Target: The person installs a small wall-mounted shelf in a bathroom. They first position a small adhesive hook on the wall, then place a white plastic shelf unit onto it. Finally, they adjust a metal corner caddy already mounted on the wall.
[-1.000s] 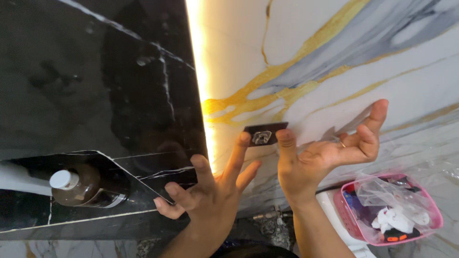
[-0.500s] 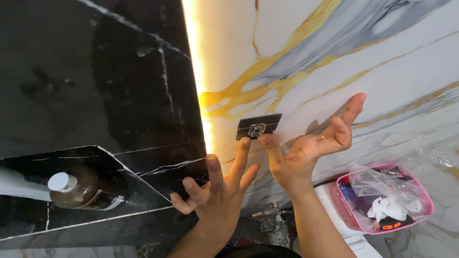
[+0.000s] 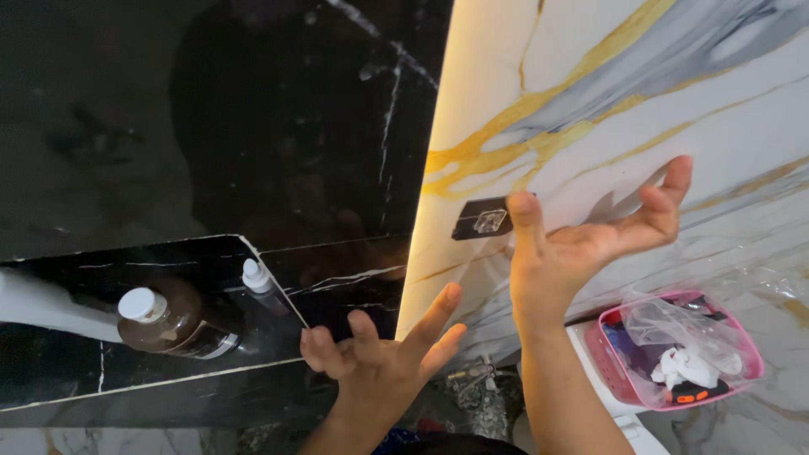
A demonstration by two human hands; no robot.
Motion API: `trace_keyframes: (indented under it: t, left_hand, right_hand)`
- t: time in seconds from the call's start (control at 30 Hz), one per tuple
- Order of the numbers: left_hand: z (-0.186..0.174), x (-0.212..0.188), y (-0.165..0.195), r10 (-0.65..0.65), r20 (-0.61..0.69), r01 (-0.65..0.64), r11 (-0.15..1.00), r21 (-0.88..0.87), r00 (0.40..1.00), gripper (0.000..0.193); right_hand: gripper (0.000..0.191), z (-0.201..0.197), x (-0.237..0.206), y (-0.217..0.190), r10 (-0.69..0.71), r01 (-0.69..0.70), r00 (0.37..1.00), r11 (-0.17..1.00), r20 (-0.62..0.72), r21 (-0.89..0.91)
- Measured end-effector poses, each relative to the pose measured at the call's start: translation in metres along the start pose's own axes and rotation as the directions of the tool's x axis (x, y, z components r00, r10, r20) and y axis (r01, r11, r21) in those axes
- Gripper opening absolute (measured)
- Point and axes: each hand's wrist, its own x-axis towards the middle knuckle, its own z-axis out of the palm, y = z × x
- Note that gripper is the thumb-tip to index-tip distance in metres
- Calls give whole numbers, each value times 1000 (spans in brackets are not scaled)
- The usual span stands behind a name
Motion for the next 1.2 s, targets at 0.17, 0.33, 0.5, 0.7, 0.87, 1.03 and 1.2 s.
trace_keyframes:
  t: [0.17,0.33,0.5,0.7,0.87,1.03,1.2]
  left_hand:
    - [-2,-7,-2,-17,-17,17,999,-37,1000,79]
    - [-2,-10,-5,-37,-48,33,996,-84,998,74]
    - [-8,-14,-13,-48,-20,46,993,-112,999,72]
    - [-13,-20,-28,-42,-7,41,988,-151,999,69]
    - [-18,-32,-40,-5,4,5,982,-188,1000,66]
    - [-17,-42,-43,35,-14,-37,968,-249,999,61]
    - [-20,-49,-47,79,-12,-79,954,-291,997,61]
  right_hand:
    - [89,1,-1,-9,31,-30,998,1000,56,-6]
    - [84,9,-11,-11,4,2,998,996,65,-87]
    - [80,23,-27,-6,-44,47,998,994,37,-97]
    - [76,19,-43,-1,-45,53,997,993,69,-107]
    - [78,7,-58,-4,-44,60,997,963,65,-262]
    - [61,-10,-82,-23,-22,131,987,672,158,-729]
    - [56,-6,-91,-30,71,105,981,582,179,-806]
